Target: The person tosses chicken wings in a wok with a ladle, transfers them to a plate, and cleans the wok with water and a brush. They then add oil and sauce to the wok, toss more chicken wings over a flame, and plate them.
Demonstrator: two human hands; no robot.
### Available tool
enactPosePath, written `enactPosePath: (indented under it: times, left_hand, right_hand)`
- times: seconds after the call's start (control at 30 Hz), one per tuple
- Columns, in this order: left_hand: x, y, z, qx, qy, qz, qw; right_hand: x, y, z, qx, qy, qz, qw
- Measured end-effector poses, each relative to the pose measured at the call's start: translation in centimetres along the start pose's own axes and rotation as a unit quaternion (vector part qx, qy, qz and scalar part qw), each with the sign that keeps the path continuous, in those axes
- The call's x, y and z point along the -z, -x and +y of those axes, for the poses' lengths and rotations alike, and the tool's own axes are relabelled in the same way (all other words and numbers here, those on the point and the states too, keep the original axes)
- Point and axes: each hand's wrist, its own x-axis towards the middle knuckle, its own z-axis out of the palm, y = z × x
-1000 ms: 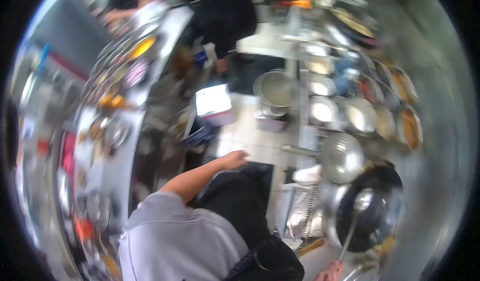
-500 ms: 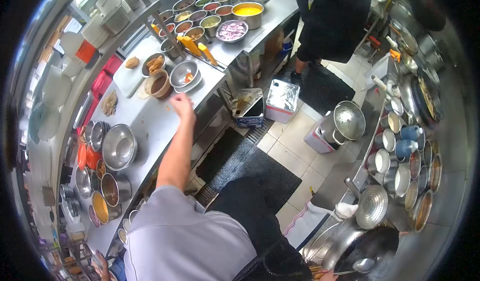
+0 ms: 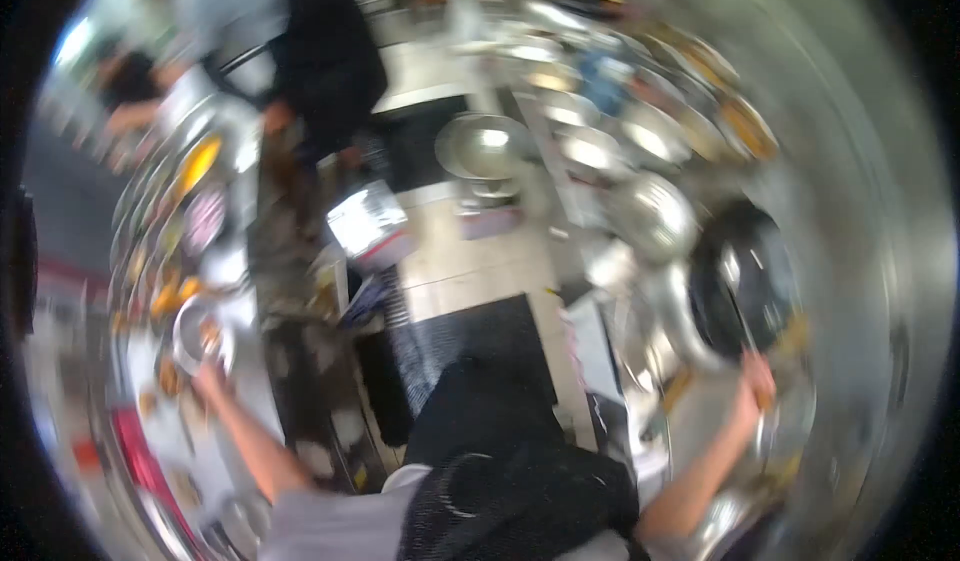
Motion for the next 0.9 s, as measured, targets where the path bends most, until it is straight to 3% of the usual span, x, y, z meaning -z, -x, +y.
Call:
enactPosePath:
  times: [0.03, 0.07, 0.1, 0.13, 0.17, 0.2, 0.23, 0.27, 0.3, 0.33, 0.37, 0.4, 0.43, 0.47, 0.63, 0.67, 0.73, 0.77, 0.8, 0.83, 0.9]
  left_hand:
    - [-3.3, 8.5, 6.9, -0.013, -0.14, 0.002, 0.99]
    - [-3.5, 4.6, 2.7, -0.039, 0.006, -0.057, 0.998]
    - [-7.0, 11.3, 6.0, -0.048, 0.028, -0.092, 0.994]
    - [-10.1, 17.9, 9.1, -0.023, 0.042, -0.114, 0.992]
    - [-10.7, 14.9, 5.8, -0.012, -0.005, -0.239, 0.971]
    - [-14.0, 22.7, 9.1, -0.018, 0.014, -0.279, 0.96]
    - [-16.4, 23.2, 7.1, 0.019, 0.028, -0.367, 0.929]
    - [-19.6, 31.2, 10.1, 0.028, 0.025, -0.408, 0.912]
    - [-22.4, 34.5, 10.2, 0.045, -0.027, -0.473, 0.88]
    - [-25.0, 38.4, 10.0, 0.041, -0.041, -0.532, 0.844]
    - [-27.5, 41.5, 9.1, 0.053, -0.057, -0.579, 0.812]
    - [-30.3, 44.2, 8.2, 0.042, -0.063, -0.657, 0.75]
    - [-32.3, 47.1, 7.8, 0.12, -0.07, -0.672, 0.727]
    - [-34.5, 48.9, 6.2, 0.135, -0.07, -0.714, 0.683]
    - [-40.7, 61.7, 7.0, 0.162, -0.1, -0.825, 0.532]
    - [-41.5, 64.5, 7.8, 0.16, -0.104, -0.844, 0.502]
    - [-44.6, 69.4, 4.6, 0.124, -0.097, -0.869, 0.469]
    - [-45.4, 72.6, 4.5, 0.096, -0.093, -0.875, 0.465]
    - [-46.0, 75.7, 4.6, 0.067, -0.084, -0.88, 0.463]
    - [-46.9, 78.3, 4.0, 0.065, -0.073, -0.885, 0.456]
    - [-49.0, 83.1, 1.7, -0.104, -0.012, -0.889, 0.446]
  right_hand:
    - [2.6, -1.4, 0.8, 0.125, 0.318, 0.013, 0.94]
    - [5.0, -2.6, 1.6, 0.229, 0.506, 0.077, 0.828]
    - [6.8, -3.6, 3.5, 0.179, 0.608, 0.118, 0.765]
    - [7.3, -4.0, 7.6, 0.185, 0.743, 0.288, 0.576]
    - [6.2, -3.4, 11.0, 0.18, 0.763, 0.286, 0.551]
    - [3.8, -1.9, 12.5, 0.169, 0.785, 0.28, 0.526]
    - [0.9, -0.2, 11.0, 0.143, 0.694, 0.247, 0.661]
    - [-0.8, 1.0, 9.1, 0.113, 0.584, 0.203, 0.778]
    - [-0.2, 0.1, 6.4, 0.123, 0.571, 0.21, 0.784]
    - [1.2, -1.5, 3.3, 0.059, 0.366, 0.095, 0.924]
    - [3.0, -3.1, 0.5, -0.003, 0.133, -0.035, 0.99]
    - [3.4, -3.3, 0.3, -0.06, -0.104, -0.173, 0.978]
    - [5.1, -4.4, 2.2, 0.085, 0.25, 0.009, 0.965]
    - [4.3, -5.6, 6.0, 0.21, 0.557, 0.199, 0.779]
    - [-1.4, 1.6, 13.4, 0.17, 0.513, 0.324, 0.776]
    - [1.1, 2.4, 9.1, 0.126, 0.343, 0.22, 0.904]
    - [2.8, 2.4, 5.1, 0.134, 0.381, 0.182, 0.897]
    - [4.2, 2.0, 4.9, 0.165, 0.577, 0.244, 0.762]
    - [6.3, 1.6, 5.2, 0.186, 0.737, 0.295, 0.579]
    - [9.5, 2.0, 4.8, 0.281, 0.866, 0.288, 0.296]
    - [8.4, 5.5, 5.0, 0.261, 0.867, 0.347, 0.244]
